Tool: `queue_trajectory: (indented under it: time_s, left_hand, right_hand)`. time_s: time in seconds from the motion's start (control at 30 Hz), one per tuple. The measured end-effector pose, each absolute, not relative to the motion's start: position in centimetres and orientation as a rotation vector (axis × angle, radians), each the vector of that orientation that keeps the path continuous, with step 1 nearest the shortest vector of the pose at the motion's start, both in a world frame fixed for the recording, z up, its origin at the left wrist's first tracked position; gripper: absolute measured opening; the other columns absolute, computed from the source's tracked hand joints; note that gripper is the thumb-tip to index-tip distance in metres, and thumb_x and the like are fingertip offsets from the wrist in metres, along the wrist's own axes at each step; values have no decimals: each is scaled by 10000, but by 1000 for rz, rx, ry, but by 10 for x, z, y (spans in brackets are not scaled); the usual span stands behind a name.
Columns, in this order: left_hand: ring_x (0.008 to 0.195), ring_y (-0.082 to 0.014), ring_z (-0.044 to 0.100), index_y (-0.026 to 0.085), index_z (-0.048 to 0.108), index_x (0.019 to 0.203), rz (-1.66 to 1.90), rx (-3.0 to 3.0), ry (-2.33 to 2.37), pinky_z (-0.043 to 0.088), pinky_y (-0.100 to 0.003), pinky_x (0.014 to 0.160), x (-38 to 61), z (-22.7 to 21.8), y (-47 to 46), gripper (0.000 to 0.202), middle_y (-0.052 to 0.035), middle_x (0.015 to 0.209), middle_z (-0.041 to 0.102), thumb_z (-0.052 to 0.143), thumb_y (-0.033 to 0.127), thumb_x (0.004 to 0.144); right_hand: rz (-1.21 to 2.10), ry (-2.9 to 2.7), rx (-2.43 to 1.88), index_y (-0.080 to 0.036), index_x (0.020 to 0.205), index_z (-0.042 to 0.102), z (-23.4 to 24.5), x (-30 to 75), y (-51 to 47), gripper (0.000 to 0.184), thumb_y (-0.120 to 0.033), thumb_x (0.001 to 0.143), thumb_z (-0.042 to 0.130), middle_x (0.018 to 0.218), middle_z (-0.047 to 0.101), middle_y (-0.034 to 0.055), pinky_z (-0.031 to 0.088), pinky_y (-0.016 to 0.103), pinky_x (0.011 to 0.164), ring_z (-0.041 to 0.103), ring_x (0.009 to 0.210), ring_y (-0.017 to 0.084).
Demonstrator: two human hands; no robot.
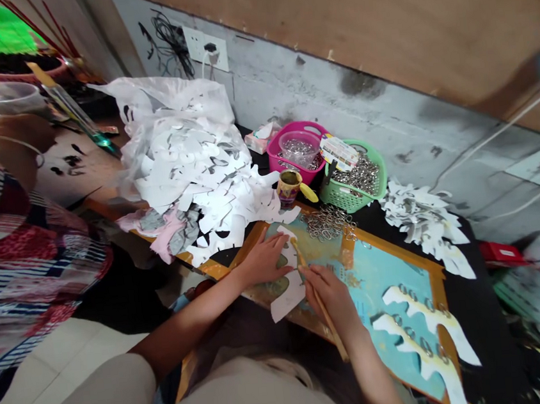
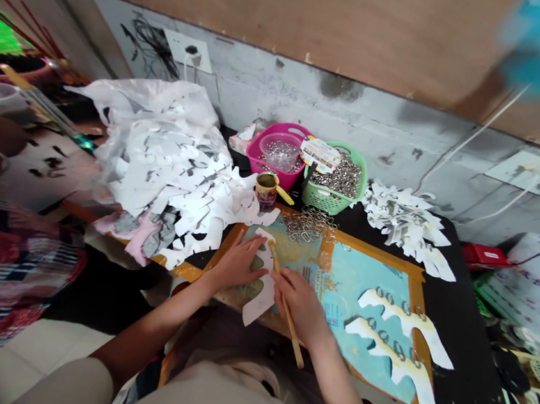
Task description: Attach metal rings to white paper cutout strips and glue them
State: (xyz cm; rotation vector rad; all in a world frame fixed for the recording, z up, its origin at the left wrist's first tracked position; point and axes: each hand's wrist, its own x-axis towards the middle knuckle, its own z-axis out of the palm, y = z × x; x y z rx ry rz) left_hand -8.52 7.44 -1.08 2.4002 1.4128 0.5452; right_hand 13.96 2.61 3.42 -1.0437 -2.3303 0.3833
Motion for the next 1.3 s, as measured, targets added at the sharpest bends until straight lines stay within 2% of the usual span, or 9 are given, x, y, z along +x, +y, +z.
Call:
queue_trajectory:
  time_s: [0.07,0.2,0.5,0.7,0.8,0.9,1.0,1.1,1.3]
  left_hand:
    - [1433,-319,351,149,286,1463,533,2377,1414,45,-560,1211,-86,-9,73,802,-191,1430,514,640,510,841]
    - [1434,-339,347,162,260,1474,512,2352,1419,12,-599,1197,-87,-8,72,867,-200,1448,495,679,514,802]
    - [1433,-366,337,151,239,1492,505,2365,1404,-48,-608,1185,-88,-11,69,1017,-216,1455,479,712,618,722]
    - [1436,-357,331,143,212,1505,507,2367,1400,-75,-605,1183,-89,-8,68,1058,-212,1471,465,694,666,722]
    - [1435,-373,323,154,230,1508,488,2379,1389,-81,-624,1175,-87,-6,66,1059,-206,1480,454,693,677,712]
    - [1431,-394,318,168,303,1488,462,2408,1398,-59,-653,1165,-84,-5,62,1017,-214,1517,397,696,680,702]
    - [1430,-394,313,166,326,1482,478,2425,1403,-63,-664,1161,-82,-6,59,1018,-212,1548,344,682,708,697]
    - [1438,-384,300,145,261,1509,492,2403,1393,-96,-659,1158,-82,-8,59,1097,-221,1551,336,667,743,684]
    - [1448,-392,279,149,211,1525,434,2401,1391,-85,-675,1149,-84,-7,61,1184,-239,1561,306,671,780,634]
  right_hand:
    - [440,-2361,-1077,-178,1289,573,37,140,25,386,-103,925,472,1119,655,128,548,372,868,632,1044,236]
    - [432,-2418,-1044,-188,1099,670,39,143,23,260,-110,924,495,1114,680,126,557,399,870,649,1042,244]
    - [378,-2454,-1014,-213,1085,704,59,144,13,250,-164,935,510,1099,708,109,576,371,843,680,999,236]
    - [444,-2500,-993,-217,979,702,73,145,7,199,-193,944,508,1019,703,96,574,348,769,674,913,222]
    - [456,-2399,-951,-225,1040,688,68,146,9,175,-214,945,541,1004,705,85,570,333,787,675,913,209]
    - [390,-2187,-1031,-215,1181,645,59,144,14,252,-262,944,573,1070,699,101,568,340,844,678,968,213]
    - [360,-2044,-1170,-204,1085,671,53,142,16,202,-310,940,580,1021,705,101,576,318,782,689,884,200]
    - [403,-2072,-1202,-206,937,680,53,142,15,154,-259,952,536,882,712,65,570,292,739,689,801,180]
    - [483,-2280,-1057,-214,966,686,65,147,5,216,-169,929,478,971,720,77,584,319,814,703,907,196]
